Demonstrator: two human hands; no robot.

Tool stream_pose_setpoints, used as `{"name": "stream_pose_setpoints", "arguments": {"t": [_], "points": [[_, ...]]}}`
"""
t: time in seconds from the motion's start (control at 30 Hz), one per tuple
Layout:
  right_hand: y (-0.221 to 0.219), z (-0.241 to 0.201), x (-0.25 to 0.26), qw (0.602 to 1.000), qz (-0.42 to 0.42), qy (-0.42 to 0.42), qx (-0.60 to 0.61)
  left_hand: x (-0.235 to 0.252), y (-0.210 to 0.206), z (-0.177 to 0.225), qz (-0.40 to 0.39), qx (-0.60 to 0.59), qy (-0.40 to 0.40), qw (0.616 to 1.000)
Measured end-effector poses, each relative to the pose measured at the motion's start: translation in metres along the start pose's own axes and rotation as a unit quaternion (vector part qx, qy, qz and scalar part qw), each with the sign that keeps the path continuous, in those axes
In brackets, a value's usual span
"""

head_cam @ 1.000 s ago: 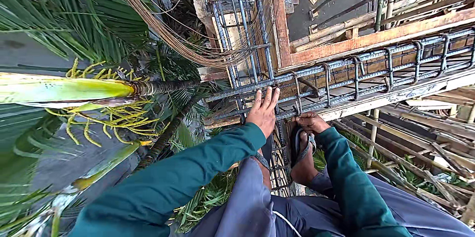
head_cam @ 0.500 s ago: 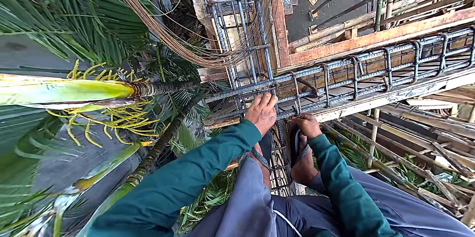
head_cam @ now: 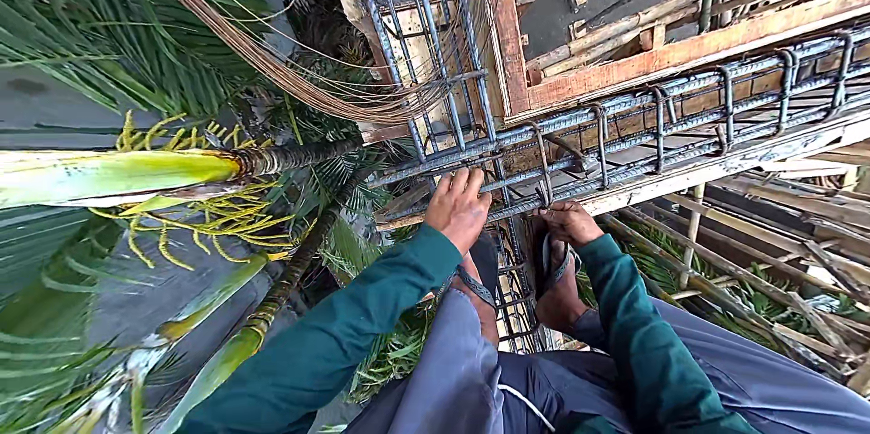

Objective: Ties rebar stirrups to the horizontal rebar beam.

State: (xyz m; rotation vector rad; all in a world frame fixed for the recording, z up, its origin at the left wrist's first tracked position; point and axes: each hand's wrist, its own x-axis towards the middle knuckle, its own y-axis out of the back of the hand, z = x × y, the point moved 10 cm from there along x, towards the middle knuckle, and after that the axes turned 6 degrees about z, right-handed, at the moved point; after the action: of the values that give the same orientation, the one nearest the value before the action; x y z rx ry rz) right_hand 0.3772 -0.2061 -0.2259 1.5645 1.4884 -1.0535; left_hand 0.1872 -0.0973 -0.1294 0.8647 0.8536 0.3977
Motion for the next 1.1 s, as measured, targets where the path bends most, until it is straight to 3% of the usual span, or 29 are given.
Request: {"name": "stream_pose_setpoints", "arguments": {"t": [0.1, 0.3, 0.4, 0.47, 0.57, 0.67, 0.77, 0.87, 0.97, 1.1], "points": [[0.002, 0.000, 0.000, 1.000, -0.023, 0.011, 0.005, -0.002, -0.010, 0.006, 0.011, 0.059, -0.013, 0.998], [0.002, 0.004, 0.004, 0.998, -0.046, 0.016, 0.031, 0.011, -0.022, 0.013, -0.110, 0.120, 0.007, 0.987], [0.001, 0.003, 0.000, 1.000, 0.005, 0.010, 0.018, 0.016, -0.016, 0.021, -0.037, 0.103, -0.055, 0.992], [0.001, -0.005, -0.006, 0.995, 0.073, 0.026, -0.070, 0.015, -0.011, 0.018, 0.026, 0.032, -0.088, 0.995], [-0.002, -0.021, -0.017, 0.954, 0.140, 0.032, -0.262, 0.012, -0.007, 0.015, 0.080, -0.016, -0.056, 0.995], [-0.008, -0.024, -0.028, 0.918, 0.182, -0.003, -0.353, 0.012, -0.002, 0.018, 0.105, -0.043, 0.011, 0.993], [-0.018, -0.027, -0.029, 0.939, 0.186, -0.015, -0.290, 0.013, 0.017, 0.031, 0.089, -0.108, 0.076, 0.987], [-0.027, -0.004, -0.026, 0.974, 0.185, -0.046, -0.125, 0.014, 0.027, 0.051, 0.043, -0.106, 0.084, 0.990], [-0.034, 0.004, -0.029, 0.984, 0.152, -0.075, 0.054, 0.004, 0.016, 0.039, 0.025, -0.158, 0.102, 0.982], [-0.045, -0.019, -0.055, 0.978, 0.180, -0.065, 0.078, -0.020, 0.004, 0.021, 0.085, -0.299, 0.161, 0.937]]}}
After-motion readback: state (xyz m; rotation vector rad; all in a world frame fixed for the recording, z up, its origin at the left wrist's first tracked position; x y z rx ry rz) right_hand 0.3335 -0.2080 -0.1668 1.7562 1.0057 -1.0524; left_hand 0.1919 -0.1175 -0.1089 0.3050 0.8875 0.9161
